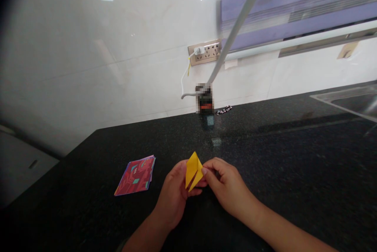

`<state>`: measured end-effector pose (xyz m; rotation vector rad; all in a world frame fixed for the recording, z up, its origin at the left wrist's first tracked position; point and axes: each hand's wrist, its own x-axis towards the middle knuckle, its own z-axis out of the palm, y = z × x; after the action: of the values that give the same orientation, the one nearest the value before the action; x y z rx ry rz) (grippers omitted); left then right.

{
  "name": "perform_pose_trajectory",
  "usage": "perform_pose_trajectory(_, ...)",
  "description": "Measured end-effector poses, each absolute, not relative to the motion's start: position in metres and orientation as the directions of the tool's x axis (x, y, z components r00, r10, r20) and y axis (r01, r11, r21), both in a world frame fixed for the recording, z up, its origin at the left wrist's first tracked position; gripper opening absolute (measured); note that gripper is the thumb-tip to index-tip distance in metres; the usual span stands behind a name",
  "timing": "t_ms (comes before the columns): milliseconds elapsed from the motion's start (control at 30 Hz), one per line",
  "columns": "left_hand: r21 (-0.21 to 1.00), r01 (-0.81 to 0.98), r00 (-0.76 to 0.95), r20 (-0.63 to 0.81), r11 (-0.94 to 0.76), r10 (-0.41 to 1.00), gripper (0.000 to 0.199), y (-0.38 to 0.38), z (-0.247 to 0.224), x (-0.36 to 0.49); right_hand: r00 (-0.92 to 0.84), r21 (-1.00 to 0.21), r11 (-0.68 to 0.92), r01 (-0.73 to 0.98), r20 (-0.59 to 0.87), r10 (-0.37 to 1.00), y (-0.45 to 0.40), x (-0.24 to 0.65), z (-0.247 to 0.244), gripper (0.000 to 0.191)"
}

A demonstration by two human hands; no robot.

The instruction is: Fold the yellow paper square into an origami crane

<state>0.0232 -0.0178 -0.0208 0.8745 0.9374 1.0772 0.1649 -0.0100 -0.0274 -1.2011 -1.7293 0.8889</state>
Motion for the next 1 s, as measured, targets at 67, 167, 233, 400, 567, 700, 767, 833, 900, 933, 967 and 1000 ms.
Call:
perform_pose_trajectory(67, 0.921, -0.282, 0.185, -0.224, 0.270, 0.957, 0.033, -0.0161, -0.0219, 0.0233, -0.216, -0.892, 0.295, 0.343, 0.231, 0.949, -0.0094, 0.1658, -0.0263, 0.017)
perform_pose_trajectory(167, 0.928, -0.239, 0.187, -0.245, 0.286, 0.951, 0.036, -0.0146, -0.0224, 0.0235, -0.218, -0.920, 0.262, 0.291, 0.203, 0.955, -0.0088, 0.1662, -0.0237, 0.016)
perform_pose_trajectory(233, 0.927, -0.226, 0.202, -0.254, 0.298, 0.946, 0.035, -0.0145, -0.0222, 0.0236, -0.212, -0.947, 0.205, 0.246, 0.154, 0.965, -0.0085, 0.1659, -0.0230, 0.015)
perform_pose_trajectory(400, 0.929, -0.216, 0.210, -0.257, 0.301, 0.943, 0.029, -0.0153, -0.0233, 0.0239, -0.222, -0.987, 0.028, 0.155, -0.007, 0.975, -0.0079, 0.1642, -0.0270, 0.016)
perform_pose_trajectory(567, 0.939, -0.192, 0.194, -0.248, 0.285, 0.949, 0.025, -0.0153, -0.0237, 0.0247, -0.240, -0.991, -0.028, 0.133, -0.059, 0.969, -0.0075, 0.1633, -0.0317, 0.020)
perform_pose_trajectory(700, 0.950, -0.159, 0.166, -0.242, 0.268, 0.956, 0.024, -0.0152, -0.0221, 0.0255, -0.250, -0.990, -0.010, 0.144, -0.046, 0.967, -0.0070, 0.1632, -0.0304, 0.022)
perform_pose_trajectory(767, 0.954, -0.139, 0.152, -0.244, 0.265, 0.958, 0.025, -0.0152, -0.0217, 0.0259, -0.253, -0.987, 0.009, 0.162, -0.033, 0.967, -0.0066, 0.1633, -0.0294, 0.021)
perform_pose_trajectory(833, 0.959, -0.119, 0.140, -0.241, 0.258, 0.960, 0.026, -0.0151, -0.0216, 0.0262, -0.257, -0.983, 0.028, 0.179, -0.019, 0.966, -0.0062, 0.1636, -0.0291, 0.019)
perform_pose_trajectory(900, 0.962, -0.103, 0.135, -0.237, 0.252, 0.962, 0.026, -0.0149, -0.0215, 0.0266, -0.263, -0.983, 0.038, 0.179, -0.011, 0.965, -0.0058, 0.1639, -0.0296, 0.018)
perform_pose_trajectory(933, 0.964, -0.098, 0.136, -0.235, 0.249, 0.963, 0.026, -0.0149, -0.0214, 0.0268, -0.265, -0.984, 0.036, 0.174, -0.012, 0.964, -0.0057, 0.1639, -0.0300, 0.017)
perform_pose_trajectory(967, 0.964, -0.097, 0.136, -0.233, 0.247, 0.963, 0.026, -0.0149, -0.0212, 0.0270, -0.265, -0.985, 0.029, 0.168, -0.017, 0.964, -0.0056, 0.1639, -0.0304, 0.017)
perform_pose_trajectory(1000, 0.965, -0.097, 0.136, -0.228, 0.242, 0.964, 0.026, -0.0150, -0.0210, 0.0273, -0.264, -0.986, 0.019, 0.163, -0.025, 0.964, -0.0056, 0.1637, -0.0308, 0.017)
